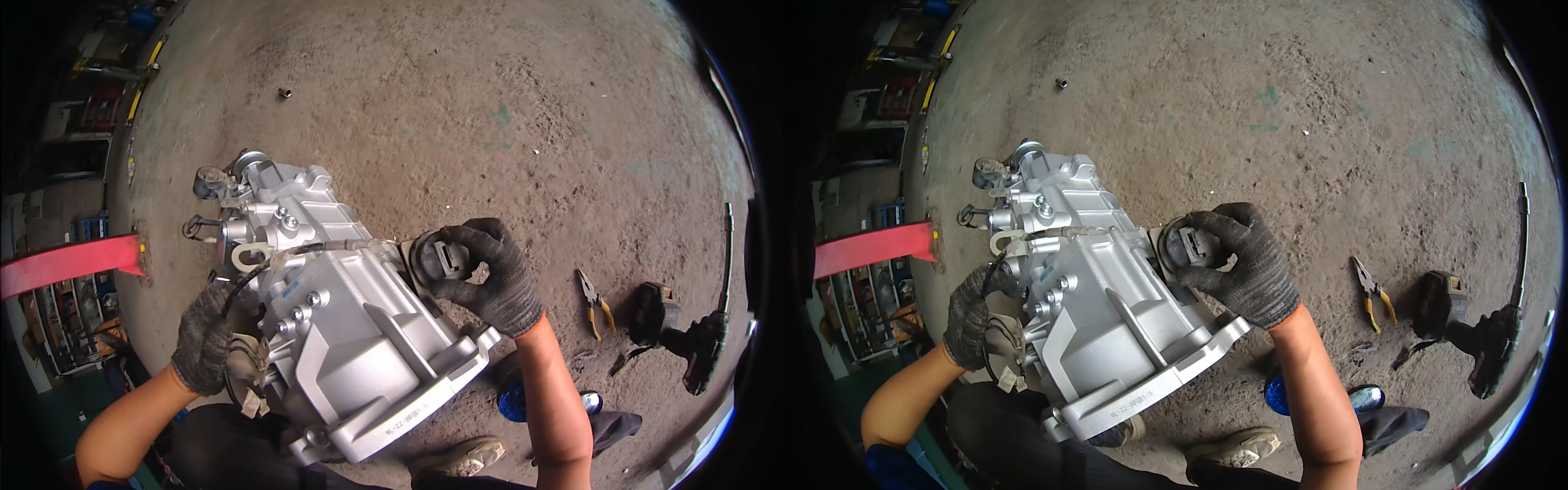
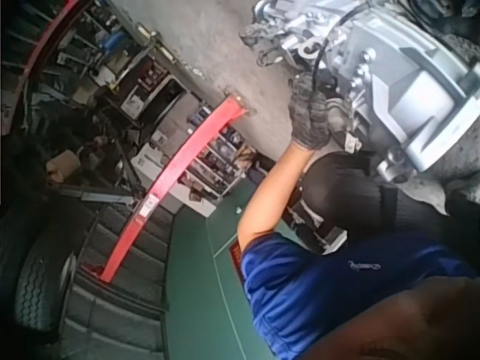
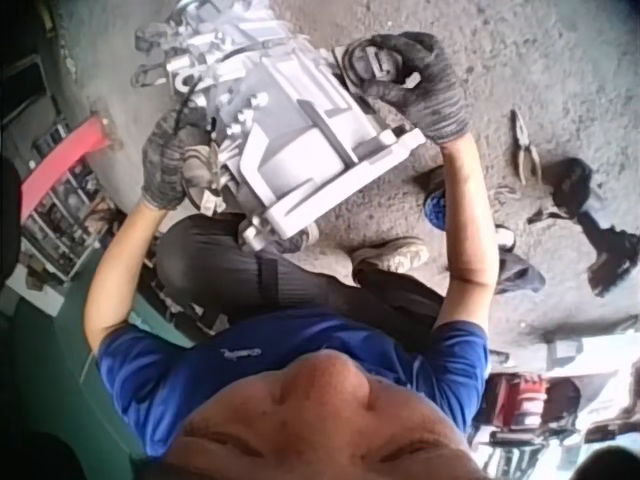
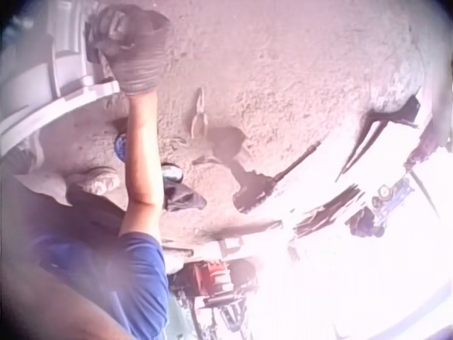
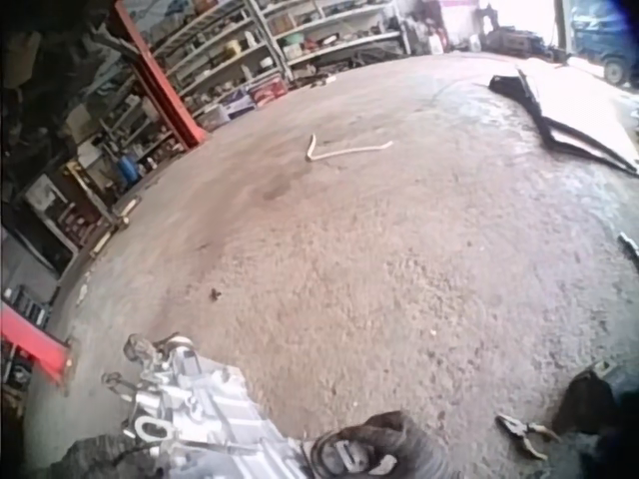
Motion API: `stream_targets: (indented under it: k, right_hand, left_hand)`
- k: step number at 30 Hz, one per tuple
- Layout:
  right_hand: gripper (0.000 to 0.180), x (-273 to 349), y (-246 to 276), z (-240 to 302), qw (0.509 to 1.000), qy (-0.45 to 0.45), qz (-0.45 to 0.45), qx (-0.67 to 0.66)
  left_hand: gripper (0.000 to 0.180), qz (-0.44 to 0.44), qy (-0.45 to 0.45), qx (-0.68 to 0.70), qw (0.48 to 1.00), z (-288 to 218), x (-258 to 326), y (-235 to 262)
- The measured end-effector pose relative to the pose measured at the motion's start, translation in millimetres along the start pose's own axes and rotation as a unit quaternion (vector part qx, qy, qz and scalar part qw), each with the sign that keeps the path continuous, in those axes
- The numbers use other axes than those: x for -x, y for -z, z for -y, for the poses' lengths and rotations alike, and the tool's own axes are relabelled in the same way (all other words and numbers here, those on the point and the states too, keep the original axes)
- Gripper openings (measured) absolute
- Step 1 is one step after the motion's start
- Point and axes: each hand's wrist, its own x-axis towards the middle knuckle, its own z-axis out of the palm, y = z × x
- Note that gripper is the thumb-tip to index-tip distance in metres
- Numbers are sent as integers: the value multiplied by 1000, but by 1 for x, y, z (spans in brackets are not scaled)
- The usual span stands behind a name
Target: The person assembles a motorcycle engine casing, applying blue grease to internal components and wiping surfaces with a cloth. They rotate the casing to access different areas and use a screwdriver to adjust parts inside.
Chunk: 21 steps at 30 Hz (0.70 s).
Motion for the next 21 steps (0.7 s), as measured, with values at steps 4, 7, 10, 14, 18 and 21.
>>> stream_targets:
  k: [4,7,10,14,18,21]
  right_hand:
    - [46,-1,3,-10,942,-123,-130,-283]
    - [40,-10,33,-27,921,-227,-161,-273]
    - [39,-14,18,-29,948,-221,-145,-177]
    - [48,-3,-23,-20,943,-278,-68,-169]
    - [57,6,-19,-23,945,-231,-18,-231]
    - [61,10,-20,-22,964,-175,19,-197]
  left_hand:
    - [80,12,24,18,999,-12,-8,2]
    - [84,-3,73,95,993,-7,-7,-2]
    - [86,-14,65,89,994,-6,-5,2]
    - [81,-24,84,116,989,-5,-6,0]
    - [71,-35,64,72,995,-25,-20,-2]
    - [67,-46,121,168,977,-24,-16,-1]
